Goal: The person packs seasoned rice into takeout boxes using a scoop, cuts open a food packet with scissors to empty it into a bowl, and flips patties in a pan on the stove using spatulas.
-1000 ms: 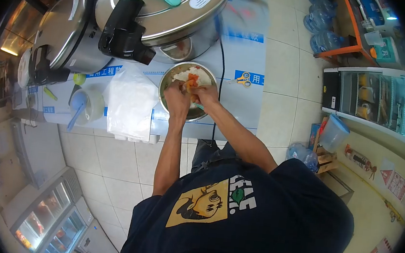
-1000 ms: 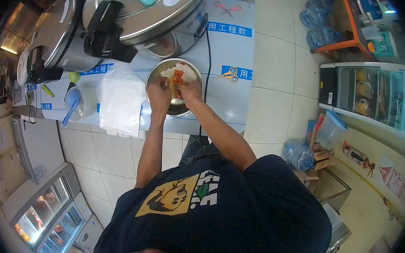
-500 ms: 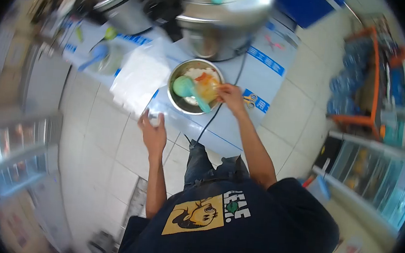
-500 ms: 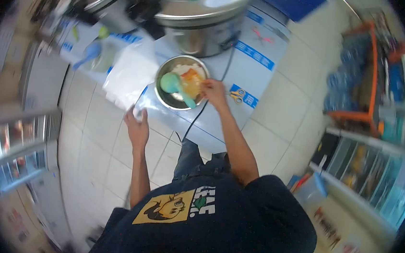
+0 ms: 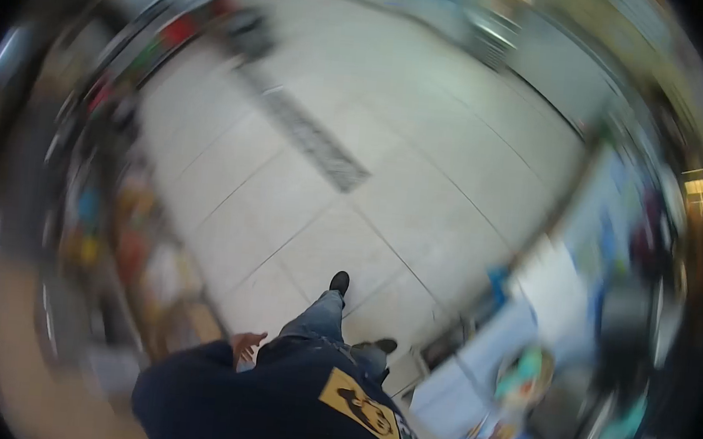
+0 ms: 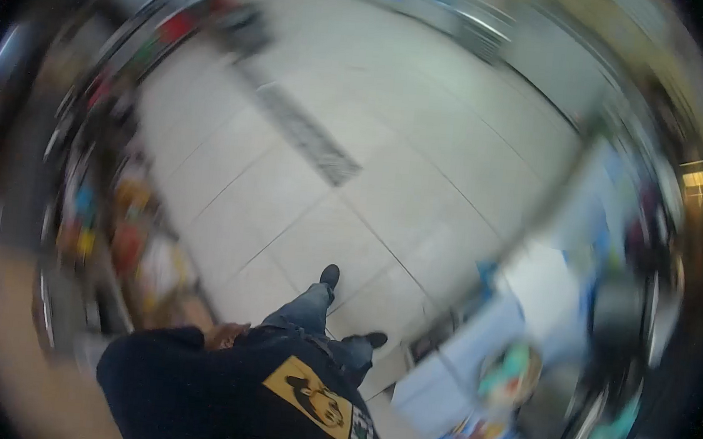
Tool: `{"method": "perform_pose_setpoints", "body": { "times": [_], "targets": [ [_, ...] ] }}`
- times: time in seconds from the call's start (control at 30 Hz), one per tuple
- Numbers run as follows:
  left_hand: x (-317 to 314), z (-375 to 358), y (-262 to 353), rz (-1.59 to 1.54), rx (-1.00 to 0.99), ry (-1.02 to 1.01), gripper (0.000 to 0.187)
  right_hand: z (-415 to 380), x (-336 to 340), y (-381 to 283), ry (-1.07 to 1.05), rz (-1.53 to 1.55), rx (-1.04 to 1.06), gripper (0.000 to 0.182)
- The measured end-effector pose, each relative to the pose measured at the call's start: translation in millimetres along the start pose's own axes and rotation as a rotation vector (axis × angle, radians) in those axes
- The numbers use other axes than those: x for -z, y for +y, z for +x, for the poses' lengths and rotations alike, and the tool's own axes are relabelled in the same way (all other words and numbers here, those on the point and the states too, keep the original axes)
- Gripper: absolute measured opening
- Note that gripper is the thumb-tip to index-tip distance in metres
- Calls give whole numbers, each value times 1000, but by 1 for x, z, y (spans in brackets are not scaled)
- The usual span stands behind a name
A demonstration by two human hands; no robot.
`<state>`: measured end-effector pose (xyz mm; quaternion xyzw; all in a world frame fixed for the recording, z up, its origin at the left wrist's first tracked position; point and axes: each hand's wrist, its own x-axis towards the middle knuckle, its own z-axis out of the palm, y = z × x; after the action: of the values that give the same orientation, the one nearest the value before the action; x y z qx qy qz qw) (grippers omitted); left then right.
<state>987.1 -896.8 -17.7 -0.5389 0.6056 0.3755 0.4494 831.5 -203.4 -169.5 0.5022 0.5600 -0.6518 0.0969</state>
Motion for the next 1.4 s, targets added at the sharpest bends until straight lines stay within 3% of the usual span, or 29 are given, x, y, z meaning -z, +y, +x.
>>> {"method": "perform_pose_setpoints", "body": {
  "times": [0.17, 0.3, 0.43, 0.73, 1.0, 1.07, 1.17, 1.2, 1.27, 1.3, 1.33, 1.37, 1.4],
  "targets": [
    [-12, 43, -87, -429, 14, -25, 49, -21, -316, 24, -522, -749, -144, 44],
    [49, 99, -115, -701, 36, -14, 47, -110, -589, 67, -844, -1154, -43, 44],
    [164, 155, -127, -919, 29, 45, 46, -210, -821, 116, -1056, -1390, 112, 43],
    [504, 253, -126, -1359, -60, 357, 42, -388, -1195, 245, -1235, -1745, 182, 42],
    [683, 342, -110, -1679, 136, 215, 38, -511, -1526, 359, -1276, -2242, 182, 42],
    [721, 346, -106, -1868, 102, 262, 38, -547, -1629, 393, -1450, -2366, 139, 41],
    [782, 364, -108, -2169, -378, 657, 36, -615, -1802, 495, -2116, -2219, -372, 41],
    [811, 383, -119, -2109, -437, 645, 36, -661, -1848, 539, -2257, -2136, -346, 41],
    [895, 447, -173, -1609, -360, 373, 26, -901, -1876, 615, -2366, -1959, 557, 31],
    [941, 453, -181, -1943, -280, 490, 25, -1016, -1874, 635, -2591, -1668, 1400, 37],
    [994, 454, -188, -2275, -167, 626, 25, -1129, -1844, 634, -2470, -1666, 1126, 35],
    [1048, 452, -204, -2182, -60, 722, 28, -1183, -1845, 662, -2648, -1306, 1307, 32],
    [1114, 426, -212, -2039, 172, 783, 28, -1241, -1839, 682, -2789, -870, 1386, 22]
  ]
}}
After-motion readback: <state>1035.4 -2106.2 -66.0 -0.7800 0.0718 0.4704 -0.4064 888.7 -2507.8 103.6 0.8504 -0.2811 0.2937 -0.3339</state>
